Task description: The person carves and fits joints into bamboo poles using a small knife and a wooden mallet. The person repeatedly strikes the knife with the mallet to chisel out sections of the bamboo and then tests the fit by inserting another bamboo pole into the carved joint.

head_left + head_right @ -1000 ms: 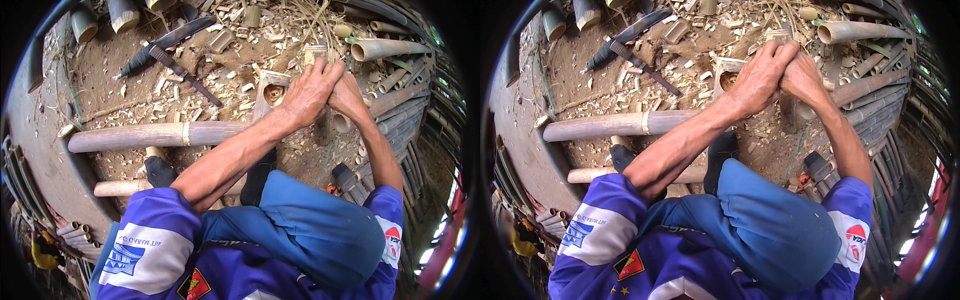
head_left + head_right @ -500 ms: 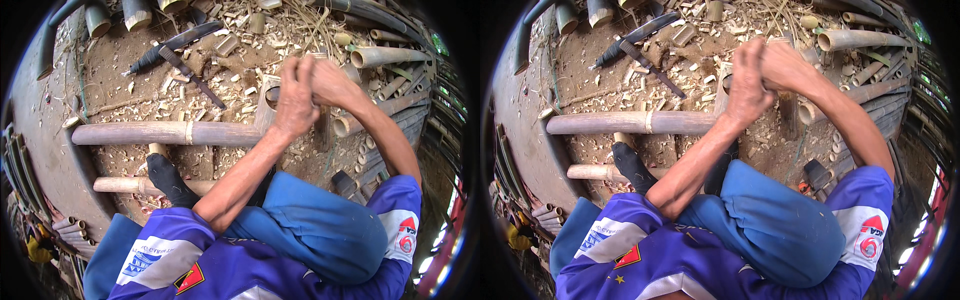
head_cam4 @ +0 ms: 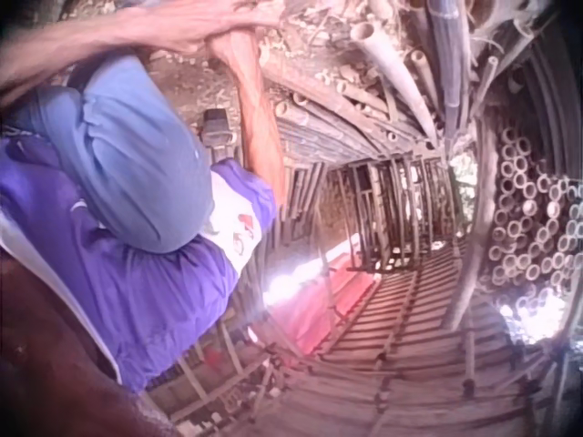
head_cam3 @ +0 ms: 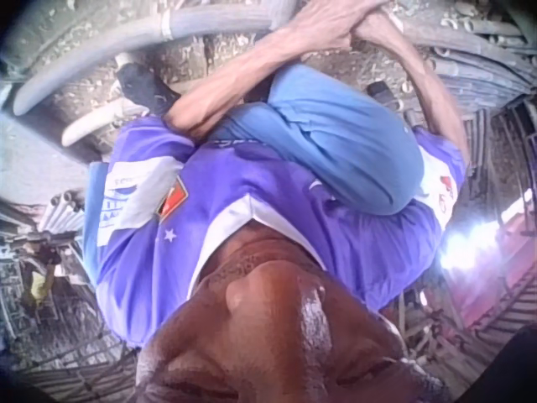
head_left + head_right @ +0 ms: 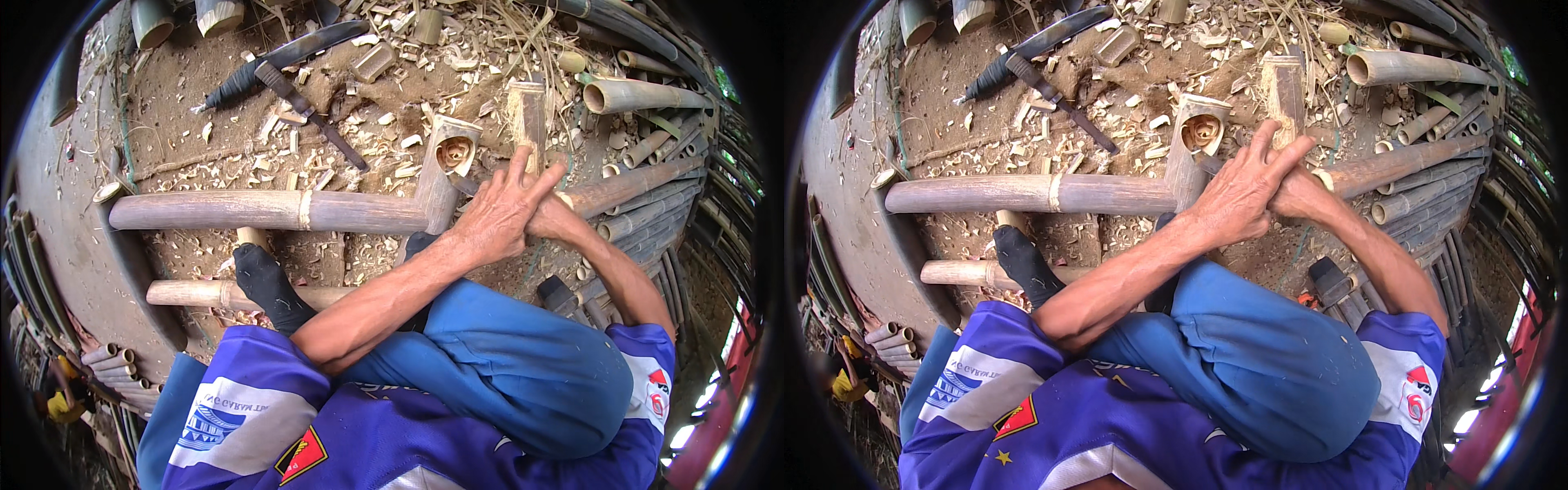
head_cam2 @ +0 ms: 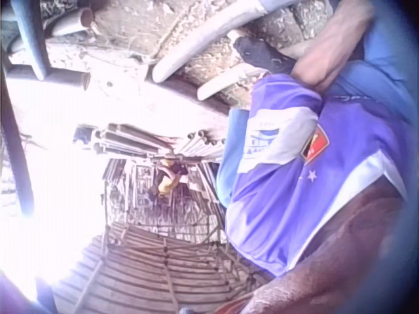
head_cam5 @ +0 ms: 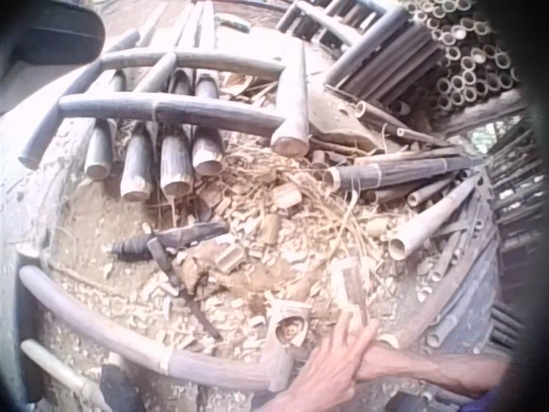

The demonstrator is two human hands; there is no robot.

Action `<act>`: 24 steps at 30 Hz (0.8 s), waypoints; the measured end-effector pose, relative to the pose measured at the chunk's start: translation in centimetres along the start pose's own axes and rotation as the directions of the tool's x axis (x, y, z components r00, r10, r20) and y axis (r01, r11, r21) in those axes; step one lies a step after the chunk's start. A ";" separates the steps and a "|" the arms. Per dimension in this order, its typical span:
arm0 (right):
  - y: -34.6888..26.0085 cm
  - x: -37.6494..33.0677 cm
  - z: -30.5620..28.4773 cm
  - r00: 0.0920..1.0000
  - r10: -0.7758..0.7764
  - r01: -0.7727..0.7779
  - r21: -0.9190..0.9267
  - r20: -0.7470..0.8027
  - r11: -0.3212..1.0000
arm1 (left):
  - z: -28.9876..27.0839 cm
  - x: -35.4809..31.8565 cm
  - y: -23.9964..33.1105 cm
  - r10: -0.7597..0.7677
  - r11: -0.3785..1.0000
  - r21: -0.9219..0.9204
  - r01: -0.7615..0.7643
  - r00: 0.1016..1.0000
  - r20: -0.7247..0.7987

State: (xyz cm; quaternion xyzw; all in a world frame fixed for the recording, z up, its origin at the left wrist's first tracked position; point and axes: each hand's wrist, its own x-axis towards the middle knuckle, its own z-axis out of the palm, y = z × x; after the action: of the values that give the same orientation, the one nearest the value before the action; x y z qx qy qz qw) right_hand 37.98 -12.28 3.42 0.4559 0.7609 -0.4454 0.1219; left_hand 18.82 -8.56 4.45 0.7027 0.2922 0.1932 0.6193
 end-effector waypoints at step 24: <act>-12.7 5.7 6.6 0.952 0.305 0.244 0.670 -0.028 -0.701 | -12.7 -9.3 5.5 -0.645 0.563 0.773 0.291 0.740 0.191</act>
State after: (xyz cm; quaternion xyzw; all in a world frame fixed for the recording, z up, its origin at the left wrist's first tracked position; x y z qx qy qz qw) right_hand 23.20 -16.53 3.52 0.3735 -0.1402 -0.7868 -0.4709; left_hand 4.67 -5.30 12.75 0.7983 0.3701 -0.2802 0.3836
